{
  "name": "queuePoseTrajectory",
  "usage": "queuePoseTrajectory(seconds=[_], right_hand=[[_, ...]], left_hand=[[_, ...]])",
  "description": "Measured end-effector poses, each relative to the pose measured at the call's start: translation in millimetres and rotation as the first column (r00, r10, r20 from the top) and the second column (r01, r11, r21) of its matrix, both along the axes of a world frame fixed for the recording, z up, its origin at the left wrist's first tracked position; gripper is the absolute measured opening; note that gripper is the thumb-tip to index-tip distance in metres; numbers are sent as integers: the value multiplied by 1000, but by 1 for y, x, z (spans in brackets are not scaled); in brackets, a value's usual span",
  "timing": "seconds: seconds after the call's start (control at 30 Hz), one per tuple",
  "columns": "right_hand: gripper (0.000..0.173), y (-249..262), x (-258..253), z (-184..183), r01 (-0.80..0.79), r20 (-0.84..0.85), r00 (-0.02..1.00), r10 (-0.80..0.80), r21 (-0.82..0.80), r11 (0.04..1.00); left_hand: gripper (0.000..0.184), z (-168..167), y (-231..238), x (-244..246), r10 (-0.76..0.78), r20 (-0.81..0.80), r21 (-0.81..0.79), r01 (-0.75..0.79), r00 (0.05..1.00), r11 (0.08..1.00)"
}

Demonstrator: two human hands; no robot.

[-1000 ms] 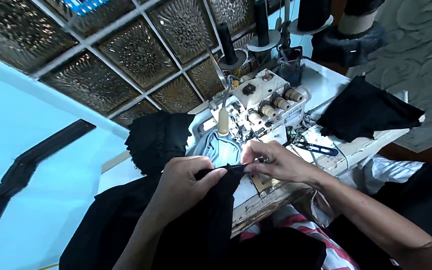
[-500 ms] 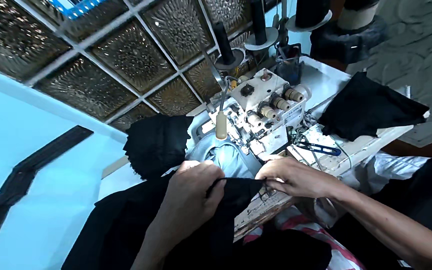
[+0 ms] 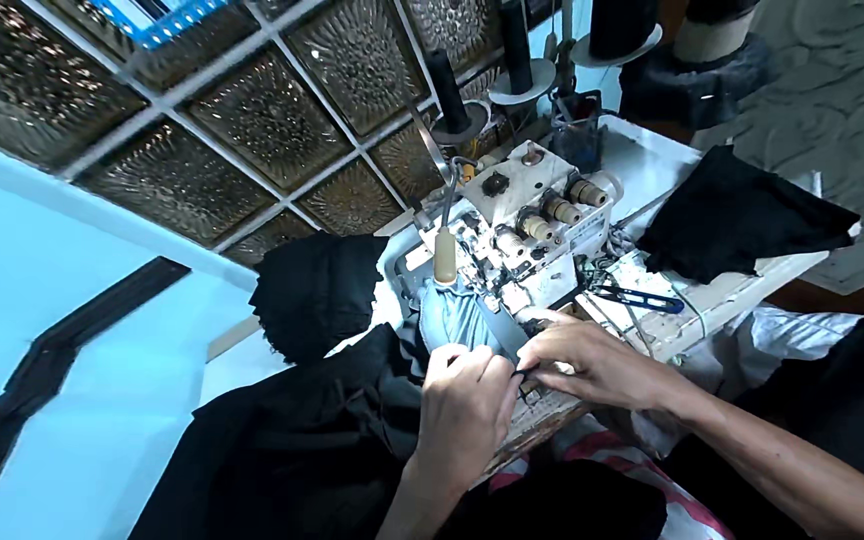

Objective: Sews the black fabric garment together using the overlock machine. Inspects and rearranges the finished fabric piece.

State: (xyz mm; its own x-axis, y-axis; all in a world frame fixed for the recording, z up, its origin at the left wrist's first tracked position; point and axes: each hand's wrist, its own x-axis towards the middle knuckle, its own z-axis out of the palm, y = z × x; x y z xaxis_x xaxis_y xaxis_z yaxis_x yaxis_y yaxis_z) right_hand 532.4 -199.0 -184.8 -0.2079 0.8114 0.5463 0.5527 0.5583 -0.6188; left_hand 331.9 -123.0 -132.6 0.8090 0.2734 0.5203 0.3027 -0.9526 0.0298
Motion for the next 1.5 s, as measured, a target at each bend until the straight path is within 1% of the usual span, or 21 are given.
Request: queuePoseTrajectory(seconds=[0.13,0.2,0.27,0.33,0.43,0.5,0.57,0.63,0.67,0.73,0.8,0.9,0.97,1.07,1.1,1.13,1.17,1.2,1.27,1.4,1.5], right_hand=[[10,-7,-13,-8,103,-13,995,-102,90,991],[9,-4,-17,-10,157,2,987,-159,151,976],[11,2,-18,-16,211,18,975,-219,210,955],[11,9,-19,-20,287,47,949,-312,283,915],[9,20,-24,-23,411,92,874,-478,388,825],[9,26,-29,-23,473,138,804,-579,444,761],[12,28,-36,-21,517,180,735,-653,474,713],[13,27,-43,-21,544,220,681,-698,485,684],[14,26,-46,-21,553,235,661,-713,490,674],[16,21,-49,-28,561,234,650,-723,494,664],[15,11,-50,-36,568,220,654,-723,489,662],[14,-12,-41,-39,637,178,637,-750,427,642],[19,-26,-23,-39,729,180,584,-792,314,609],[25,-40,11,-41,841,329,485,-810,78,535],[31,-42,20,-44,857,384,475,-792,0,515],[36,-44,27,-48,864,437,473,-765,-60,500],[38,-45,32,-51,865,475,470,-743,-83,494],[38,-44,34,-54,866,492,460,-739,-66,496],[31,-42,38,-57,863,496,438,-750,1,505],[17,-35,56,-55,846,485,424,-764,87,525],[19,-36,60,-47,847,429,413,-803,143,512]], left_hand=[[21,-5,-3,-2,34,4,-4,-34,999,999],[15,-6,-1,-1,63,-7,-35,-63,998,997],[13,-9,1,1,96,-9,-54,-96,995,994],[17,-15,6,3,124,7,-38,-123,992,992],[22,-23,15,6,149,30,-5,-149,988,989],[21,-27,19,10,176,54,-2,-177,983,984],[18,-30,26,14,203,69,-34,-201,977,979],[16,-31,36,17,229,62,-101,-222,971,970],[15,-32,42,19,237,58,-101,-230,970,968],[12,-32,52,22,247,55,-77,-242,968,967],[13,-33,57,24,281,38,-71,-278,959,958],[17,-33,52,25,385,-14,-83,-384,923,919],[19,-29,43,24,445,-60,-129,-449,893,884],[19,-28,26,14,499,-20,-174,-494,867,852],[20,-30,18,10,507,7,-162,-499,862,851],[20,-34,11,5,504,35,-113,-497,863,860],[19,-35,3,2,502,47,-66,-499,863,864],[19,-34,-5,0,505,42,-50,-503,862,863],[23,-33,-16,-1,518,34,-62,-516,855,855],[25,-43,-16,0,519,94,-60,-515,850,855],[28,-61,-13,-1,498,202,-40,-501,843,864]])
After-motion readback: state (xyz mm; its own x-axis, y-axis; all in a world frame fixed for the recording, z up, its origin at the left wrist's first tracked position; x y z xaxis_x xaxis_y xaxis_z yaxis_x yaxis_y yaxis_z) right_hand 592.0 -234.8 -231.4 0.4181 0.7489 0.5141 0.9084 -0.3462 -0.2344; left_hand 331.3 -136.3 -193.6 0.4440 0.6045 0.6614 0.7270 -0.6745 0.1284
